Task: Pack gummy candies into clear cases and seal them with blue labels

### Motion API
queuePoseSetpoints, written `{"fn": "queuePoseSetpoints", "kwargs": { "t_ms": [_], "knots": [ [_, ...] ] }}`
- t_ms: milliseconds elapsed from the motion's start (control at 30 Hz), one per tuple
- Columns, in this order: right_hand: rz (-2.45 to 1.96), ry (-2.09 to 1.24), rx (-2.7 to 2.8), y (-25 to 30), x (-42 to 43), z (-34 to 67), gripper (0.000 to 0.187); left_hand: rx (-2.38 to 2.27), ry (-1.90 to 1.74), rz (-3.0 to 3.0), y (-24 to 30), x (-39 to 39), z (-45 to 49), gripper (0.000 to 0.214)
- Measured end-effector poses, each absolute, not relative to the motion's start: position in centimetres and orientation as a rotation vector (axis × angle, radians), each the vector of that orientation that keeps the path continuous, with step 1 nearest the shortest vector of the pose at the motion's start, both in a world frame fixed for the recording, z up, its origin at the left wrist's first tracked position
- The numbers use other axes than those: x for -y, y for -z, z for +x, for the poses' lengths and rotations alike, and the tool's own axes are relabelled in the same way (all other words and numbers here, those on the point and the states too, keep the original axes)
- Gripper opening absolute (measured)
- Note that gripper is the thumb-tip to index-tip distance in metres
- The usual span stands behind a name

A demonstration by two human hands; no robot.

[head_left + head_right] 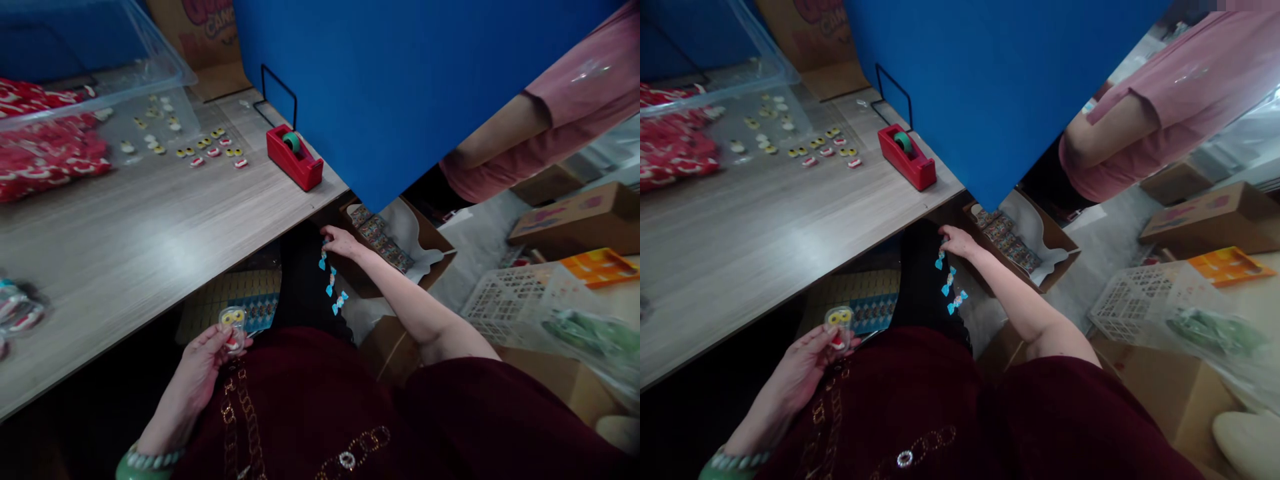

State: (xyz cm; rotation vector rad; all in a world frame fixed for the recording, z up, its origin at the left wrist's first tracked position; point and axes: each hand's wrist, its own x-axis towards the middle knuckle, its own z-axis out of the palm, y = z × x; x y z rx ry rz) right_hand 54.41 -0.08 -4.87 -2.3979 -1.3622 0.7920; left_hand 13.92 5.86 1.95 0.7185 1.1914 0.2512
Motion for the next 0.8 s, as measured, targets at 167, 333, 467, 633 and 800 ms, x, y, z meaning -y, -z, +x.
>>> {"fn": "queuePoseSetpoints", "kwargs": {
  "t_ms": [167,333,467,633,800],
  "knots": [
    [-2.442,-0.768,1.467,2.8,-0.1,54.6,0.013,-1.183,-0.248,0.707,-2.2,-5.7,14.3,0.039],
    [-2.550,-0.565,1.770,-0.1,0.4,53.4,0.010,-1.144,-0.251,0.708,-2.1,-5.7,14.5,0.037],
    [-2.634,-0.434,1.901,-3.1,2.4,52.1,0.016,-1.146,-0.302,0.706,-2.7,-5.5,14.8,0.033],
    [-2.427,-0.606,1.261,-5.8,4.3,48.1,0.012,-1.213,-0.398,0.699,-3.0,-5.5,15.0,0.030],
    [-1.631,-1.273,0.663,-4.7,2.1,36.4,0.024,-1.246,-0.421,0.729,-2.5,-5.4,15.1,0.024]
  ]
}}
